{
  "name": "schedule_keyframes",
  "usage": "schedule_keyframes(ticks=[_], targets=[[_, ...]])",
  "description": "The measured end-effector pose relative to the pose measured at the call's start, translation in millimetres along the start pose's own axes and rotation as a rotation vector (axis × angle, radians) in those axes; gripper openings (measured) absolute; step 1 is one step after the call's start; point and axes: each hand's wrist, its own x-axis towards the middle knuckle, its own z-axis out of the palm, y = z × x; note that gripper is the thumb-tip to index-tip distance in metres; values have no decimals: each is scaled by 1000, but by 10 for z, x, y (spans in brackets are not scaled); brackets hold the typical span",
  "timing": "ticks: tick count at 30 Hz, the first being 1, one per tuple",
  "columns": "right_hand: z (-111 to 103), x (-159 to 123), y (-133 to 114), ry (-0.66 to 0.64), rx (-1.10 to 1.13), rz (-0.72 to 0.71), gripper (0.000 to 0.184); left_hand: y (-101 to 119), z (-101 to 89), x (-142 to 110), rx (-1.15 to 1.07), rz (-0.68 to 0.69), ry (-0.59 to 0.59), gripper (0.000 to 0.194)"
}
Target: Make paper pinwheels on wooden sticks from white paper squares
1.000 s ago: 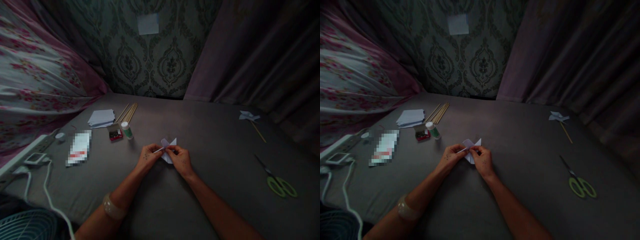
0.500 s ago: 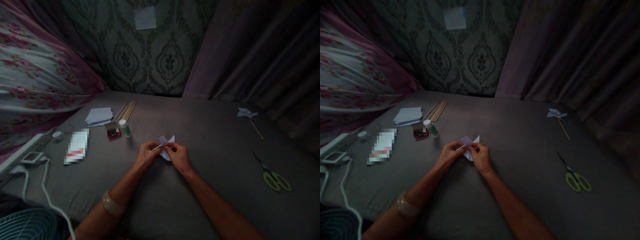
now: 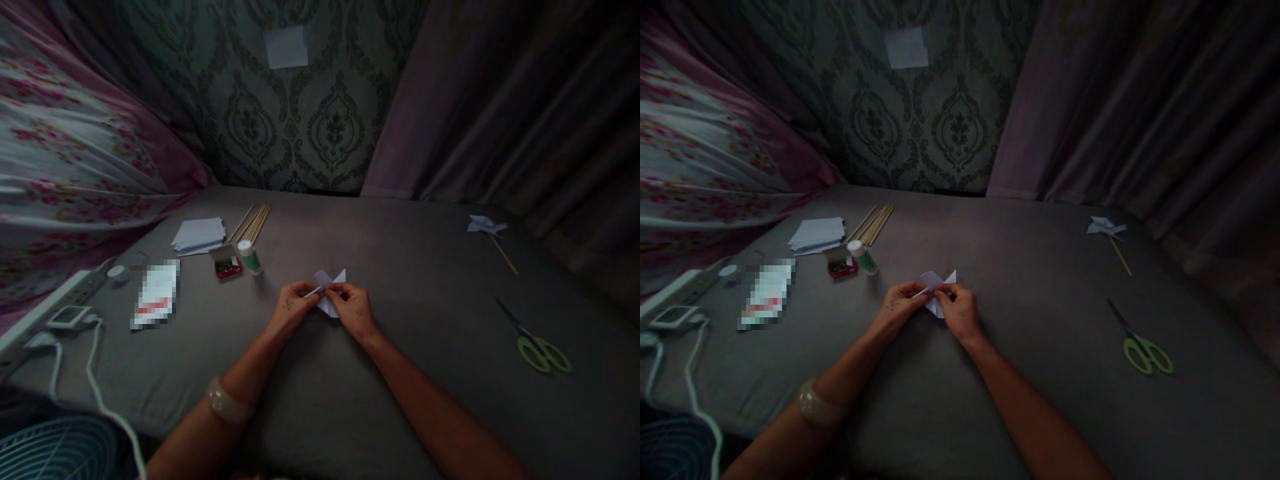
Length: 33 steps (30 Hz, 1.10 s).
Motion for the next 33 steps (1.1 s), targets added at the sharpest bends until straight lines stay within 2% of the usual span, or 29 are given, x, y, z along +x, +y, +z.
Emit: schedule_keyframes(ticks=[4, 6, 9, 14, 16, 21, 28, 33], targets=[[15, -10, 7, -27, 80, -40, 26, 56, -33, -2, -27, -15, 6, 26], [17, -34, -18, -49, 206, -48, 40, 77, -55, -8, -46, -12, 0, 29], [2, -73, -77, -65, 390, 15, 67, 96, -71, -28, -78, -5, -11, 32], [-36, -86, -142, -74, 486, 138, 73, 128, -53, -70, -113, 5, -47, 32], [-42, -82, -153, -79, 499, 144, 70, 146, -39, -87, -95, 27, -49, 32], [-54, -94, -180, -113, 411, 93, 37, 179, -13, -120, -68, 92, -55, 33], [-77, -100, -203, -81, 351, -40, 30, 157, -55, -99, 21, 199, -74, 26], [-71, -103, -183, -56, 353, -75, 27, 134, -70, -85, 27, 255, -102, 26]])
